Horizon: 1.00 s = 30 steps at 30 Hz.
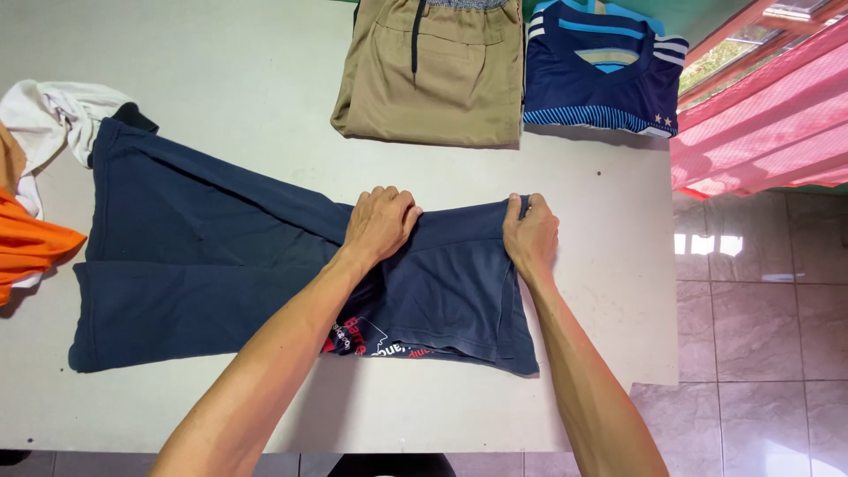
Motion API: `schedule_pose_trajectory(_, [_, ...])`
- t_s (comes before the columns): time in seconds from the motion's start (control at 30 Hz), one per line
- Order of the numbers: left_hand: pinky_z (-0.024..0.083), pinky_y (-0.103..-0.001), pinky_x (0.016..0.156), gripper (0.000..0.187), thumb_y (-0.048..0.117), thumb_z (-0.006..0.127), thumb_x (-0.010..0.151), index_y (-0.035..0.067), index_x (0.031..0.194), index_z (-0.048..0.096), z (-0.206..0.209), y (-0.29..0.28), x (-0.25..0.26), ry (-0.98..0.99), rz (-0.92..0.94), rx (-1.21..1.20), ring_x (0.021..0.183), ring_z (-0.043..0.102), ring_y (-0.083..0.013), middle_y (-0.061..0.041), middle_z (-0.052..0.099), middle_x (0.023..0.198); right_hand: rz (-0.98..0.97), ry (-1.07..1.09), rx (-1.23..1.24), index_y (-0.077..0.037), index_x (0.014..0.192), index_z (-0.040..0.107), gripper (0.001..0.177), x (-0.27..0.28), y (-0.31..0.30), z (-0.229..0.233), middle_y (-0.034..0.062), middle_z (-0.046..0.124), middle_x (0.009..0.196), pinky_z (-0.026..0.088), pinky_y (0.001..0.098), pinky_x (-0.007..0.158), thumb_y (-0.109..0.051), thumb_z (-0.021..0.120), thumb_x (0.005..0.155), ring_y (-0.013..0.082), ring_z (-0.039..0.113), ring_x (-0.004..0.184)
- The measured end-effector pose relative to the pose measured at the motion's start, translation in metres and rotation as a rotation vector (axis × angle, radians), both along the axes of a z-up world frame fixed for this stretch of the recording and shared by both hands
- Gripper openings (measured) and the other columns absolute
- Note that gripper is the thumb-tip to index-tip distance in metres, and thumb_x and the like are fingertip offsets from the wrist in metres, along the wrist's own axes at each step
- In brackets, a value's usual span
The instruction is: Folding a dark blue t-shirt on a table.
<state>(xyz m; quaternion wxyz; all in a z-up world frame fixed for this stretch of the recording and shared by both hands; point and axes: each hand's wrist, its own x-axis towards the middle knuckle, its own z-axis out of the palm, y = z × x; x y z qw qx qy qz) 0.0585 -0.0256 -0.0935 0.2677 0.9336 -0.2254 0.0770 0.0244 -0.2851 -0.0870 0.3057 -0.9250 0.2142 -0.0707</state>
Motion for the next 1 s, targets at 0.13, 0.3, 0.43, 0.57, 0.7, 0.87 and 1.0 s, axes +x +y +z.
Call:
schedule_pose_trajectory(0.13, [0.049, -0.044, 0.075, 0.016, 0.025, 0.073, 0.095, 0.009, 0.095, 0.067, -0.016, 0.004, -0.008, -0.008, -0.021, 0.013, 0.088, 0.061, -0.0295, -0.009, 0.062, 0.089, -0.035, -0.024, -0.095, 0.002, 0.094, 0.06, 0.041, -0.002, -0.006, -0.016, 0.0225, 0.065, 0.07, 0.05, 0.0538, 0.063, -0.038, 0.061, 0.104, 0.0436, 0.066, 0.067])
schedule_pose_trajectory(0.3, [0.049, -0.044, 0.087, 0.013, 0.018, 0.072, 0.094, 0.01, 0.102, 0.065, -0.002, 0.001, -0.011, -0.113, -0.016, 0.021, 0.097, 0.06, -0.0305, -0.01, 0.059, 0.099, -0.066, 0.158, -0.094, -0.004, 0.099, 0.059, 0.037, -0.003, 0.007, 0.014, 0.0226, 0.071, 0.082, 0.05, 0.0527, 0.07, -0.04, 0.063, 0.101, 0.0426, 0.068, 0.079])
schedule_pose_trajectory(0.43, [0.041, -0.047, 0.108, 0.024, 0.022, 0.068, 0.096, 0.009, 0.116, 0.066, 0.0, -0.016, -0.039, -0.136, -0.04, 0.023, 0.12, 0.057, -0.0315, -0.012, 0.061, 0.12, 0.024, -0.163, -0.256, 0.0, 0.108, 0.062, 0.039, -0.034, 0.025, 0.011, 0.0221, 0.066, 0.112, 0.051, 0.0493, 0.078, -0.035, 0.07, 0.092, 0.0384, 0.065, 0.103])
schedule_pose_trajectory(0.57, [0.022, -0.058, 0.121, 0.067, 0.046, 0.063, 0.091, 0.008, 0.145, 0.051, 0.01, -0.021, -0.068, 0.014, -0.073, 0.193, 0.147, 0.033, -0.037, -0.019, 0.041, 0.155, 0.651, -0.14, -0.413, -0.013, 0.147, 0.053, 0.058, -0.063, 0.029, -0.009, 0.0124, 0.047, 0.156, 0.036, 0.0467, 0.12, -0.039, 0.064, 0.096, 0.032, 0.045, 0.146])
schedule_pose_trajectory(0.7, [0.011, -0.071, 0.115, 0.088, 0.062, 0.061, 0.085, 0.015, 0.155, 0.039, 0.012, -0.023, -0.068, 0.167, -0.015, 0.269, 0.151, 0.019, -0.0423, -0.021, 0.022, 0.164, 0.512, 0.133, -0.438, -0.005, 0.156, 0.035, 0.093, -0.067, 0.01, -0.006, 0.0223, 0.021, 0.166, 0.013, 0.057, 0.121, -0.059, 0.064, 0.086, 0.0399, 0.017, 0.153])
schedule_pose_trajectory(0.87, [0.012, -0.069, 0.116, 0.088, 0.063, 0.062, 0.085, 0.013, 0.154, 0.041, 0.006, -0.02, -0.073, 0.122, -0.003, 0.235, 0.151, 0.021, -0.0429, -0.023, 0.025, 0.163, 0.469, 0.073, -0.458, -0.004, 0.157, 0.035, 0.094, -0.068, 0.005, -0.008, 0.0226, 0.02, 0.167, 0.01, 0.0591, 0.121, -0.059, 0.064, 0.086, 0.0433, 0.014, 0.153])
schedule_pose_trajectory(1.0, [0.021, -0.058, 0.118, 0.079, 0.056, 0.063, 0.089, 0.007, 0.149, 0.048, 0.006, 0.003, -0.061, 0.038, -0.095, 0.154, 0.149, 0.029, -0.0422, -0.027, 0.034, 0.159, 0.48, -0.029, -0.487, -0.001, 0.152, 0.043, 0.087, -0.062, 0.009, 0.001, 0.028, 0.025, 0.165, 0.012, 0.0591, 0.123, -0.053, 0.065, 0.087, 0.0454, 0.018, 0.154])
